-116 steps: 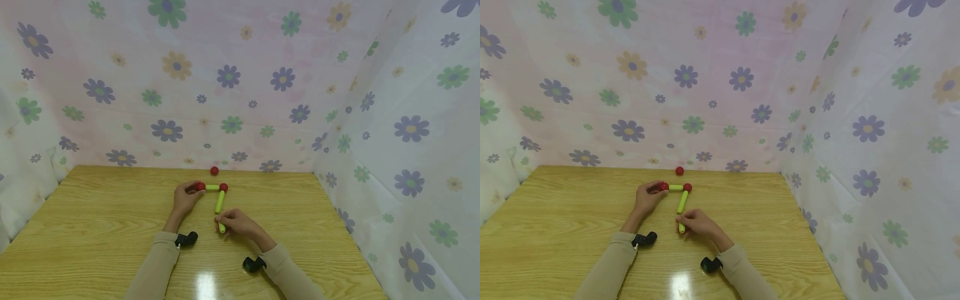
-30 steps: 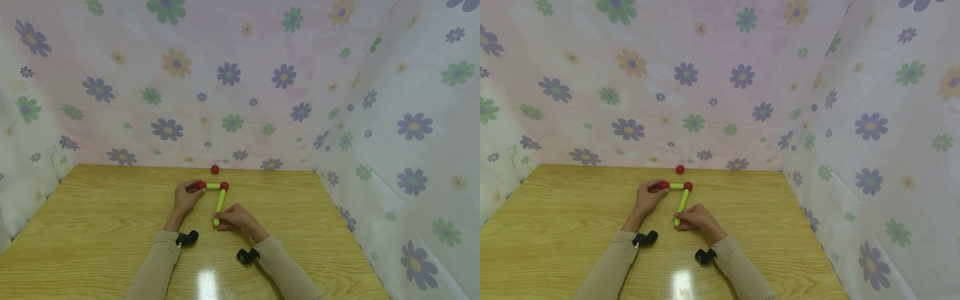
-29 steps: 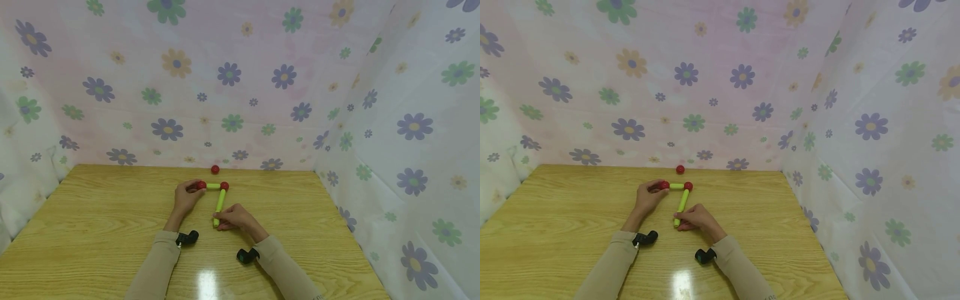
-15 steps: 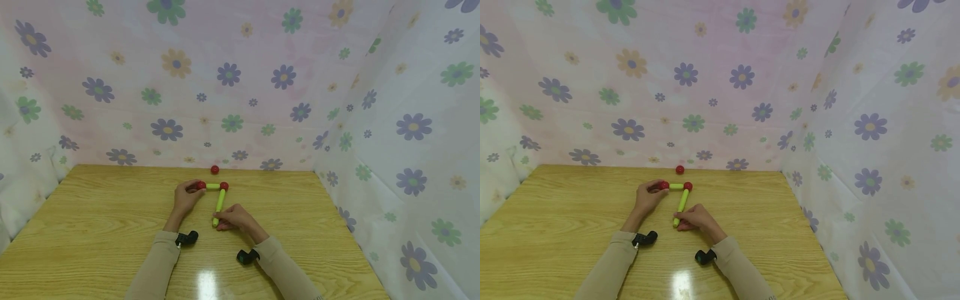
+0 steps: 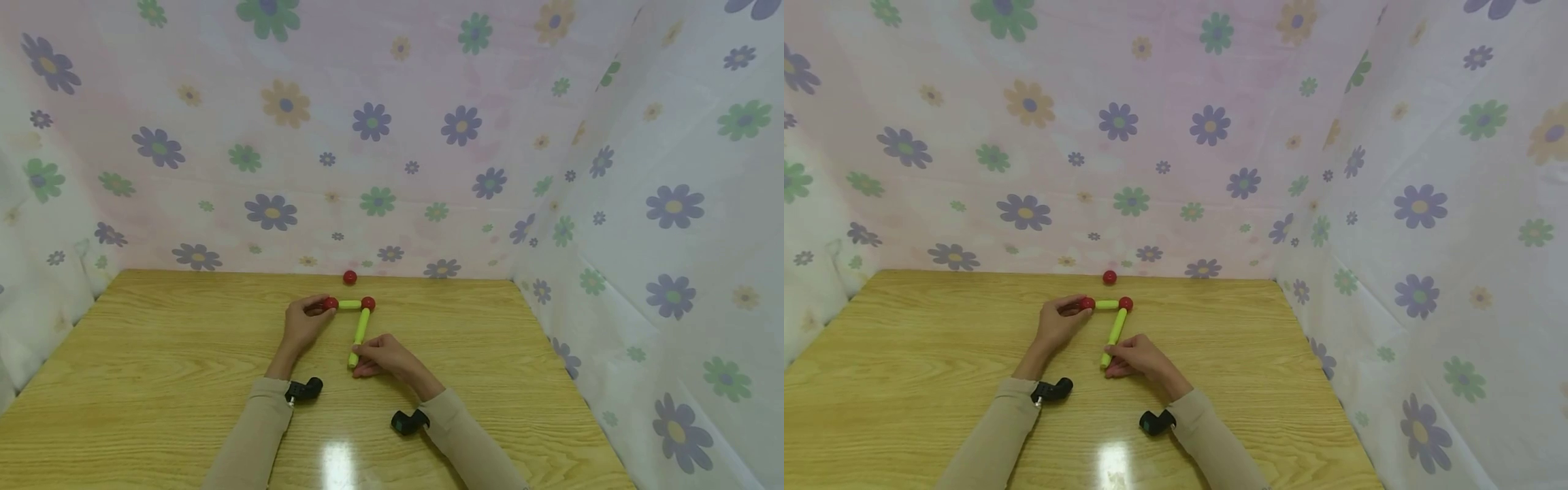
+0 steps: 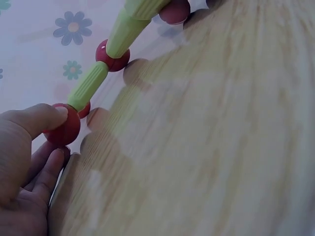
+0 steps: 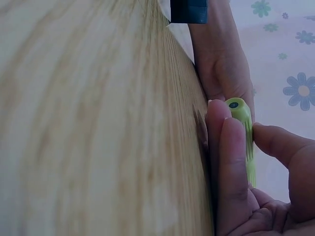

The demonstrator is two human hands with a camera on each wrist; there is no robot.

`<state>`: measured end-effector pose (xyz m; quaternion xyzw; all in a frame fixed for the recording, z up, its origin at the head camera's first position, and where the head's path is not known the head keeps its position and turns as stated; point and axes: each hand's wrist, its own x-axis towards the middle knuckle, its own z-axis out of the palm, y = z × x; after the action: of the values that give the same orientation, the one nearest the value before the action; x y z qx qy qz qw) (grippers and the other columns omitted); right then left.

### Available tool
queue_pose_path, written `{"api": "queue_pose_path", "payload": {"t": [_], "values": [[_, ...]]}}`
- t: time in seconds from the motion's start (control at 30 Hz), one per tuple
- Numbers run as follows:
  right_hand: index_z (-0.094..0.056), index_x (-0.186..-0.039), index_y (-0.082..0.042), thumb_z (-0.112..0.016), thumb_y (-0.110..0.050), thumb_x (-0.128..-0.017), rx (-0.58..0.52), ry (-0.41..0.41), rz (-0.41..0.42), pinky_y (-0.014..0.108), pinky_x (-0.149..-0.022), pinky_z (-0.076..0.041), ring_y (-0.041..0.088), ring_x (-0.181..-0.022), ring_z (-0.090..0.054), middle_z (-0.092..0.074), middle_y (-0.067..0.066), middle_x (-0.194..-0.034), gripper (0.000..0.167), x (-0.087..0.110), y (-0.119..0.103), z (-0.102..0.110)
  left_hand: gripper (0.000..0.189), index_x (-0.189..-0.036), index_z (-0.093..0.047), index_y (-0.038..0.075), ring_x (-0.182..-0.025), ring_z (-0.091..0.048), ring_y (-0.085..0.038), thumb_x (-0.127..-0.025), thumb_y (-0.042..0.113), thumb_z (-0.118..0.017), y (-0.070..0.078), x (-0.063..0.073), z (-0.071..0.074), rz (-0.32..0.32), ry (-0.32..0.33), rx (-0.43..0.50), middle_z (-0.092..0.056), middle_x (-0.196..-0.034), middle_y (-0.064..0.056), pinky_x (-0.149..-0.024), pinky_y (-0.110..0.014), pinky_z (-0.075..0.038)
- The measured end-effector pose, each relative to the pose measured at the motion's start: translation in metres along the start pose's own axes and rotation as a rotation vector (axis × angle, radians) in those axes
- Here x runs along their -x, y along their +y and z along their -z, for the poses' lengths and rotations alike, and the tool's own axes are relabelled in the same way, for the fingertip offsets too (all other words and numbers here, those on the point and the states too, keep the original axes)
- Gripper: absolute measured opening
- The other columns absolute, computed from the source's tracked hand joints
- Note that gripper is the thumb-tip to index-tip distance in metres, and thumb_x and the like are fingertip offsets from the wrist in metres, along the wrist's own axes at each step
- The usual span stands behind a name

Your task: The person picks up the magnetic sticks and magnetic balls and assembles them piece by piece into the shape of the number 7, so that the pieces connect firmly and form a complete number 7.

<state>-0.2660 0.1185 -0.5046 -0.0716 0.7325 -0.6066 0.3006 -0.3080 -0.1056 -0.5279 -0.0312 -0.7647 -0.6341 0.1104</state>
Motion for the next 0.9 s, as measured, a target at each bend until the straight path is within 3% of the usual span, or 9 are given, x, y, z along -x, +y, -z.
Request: {"api": "queue_pose_path", "payload": {"t": [0.17,0.43,0.7,0.9], "values": [[-0.073,-0.103,0.005,-0.063,-0.025,-0.103,-0.007,0.0,0.005,0.021,-0.064,-0.06,0.011,-0.069,-0.073,-0.075,0.008,-0.077,0.032,0.0,-0.001,0.001,0.034,-0.125,-0.071,-0.001,-0.11,-0.068,-0.035,-0.091,0.005,-0.076,0.0,-0.001,-0.001,-0.003,0.003,-0.005,-0.069,-0.123,-0.023,-0.093,-0.033,-0.057],[-0.072,-0.104,0.005,-0.064,-0.022,-0.102,-0.017,0.011,-0.002,0.02,-0.063,-0.059,0.011,-0.069,-0.073,-0.076,0.009,-0.079,0.029,0.002,-0.001,0.001,0.035,-0.126,-0.071,-0.002,-0.109,-0.068,-0.035,-0.092,0.007,-0.076,0.0,0.0,-0.003,0.007,0.009,-0.012,-0.069,-0.124,-0.024,-0.092,-0.031,-0.058],[-0.071,-0.106,0.007,-0.063,-0.019,-0.102,-0.037,0.029,0.01,0.022,-0.066,-0.061,0.013,-0.072,-0.074,-0.075,0.01,-0.08,0.027,0.001,0.001,0.006,0.038,-0.133,-0.065,-0.002,-0.116,-0.064,-0.034,-0.098,0.012,-0.069,-0.002,-0.006,0.004,0.047,-0.029,0.059,-0.066,-0.129,-0.023,-0.091,-0.025,-0.056],[-0.07,-0.108,0.008,-0.062,-0.019,-0.102,-0.045,0.037,0.015,0.023,-0.069,-0.061,0.015,-0.074,-0.074,-0.075,0.009,-0.082,0.028,0.003,0.001,0.011,0.038,-0.135,-0.064,0.0,-0.117,-0.062,-0.032,-0.1,0.014,-0.066,0.005,-0.012,0.007,0.05,-0.046,0.079,-0.064,-0.132,-0.021,-0.09,-0.03,-0.056]]}}
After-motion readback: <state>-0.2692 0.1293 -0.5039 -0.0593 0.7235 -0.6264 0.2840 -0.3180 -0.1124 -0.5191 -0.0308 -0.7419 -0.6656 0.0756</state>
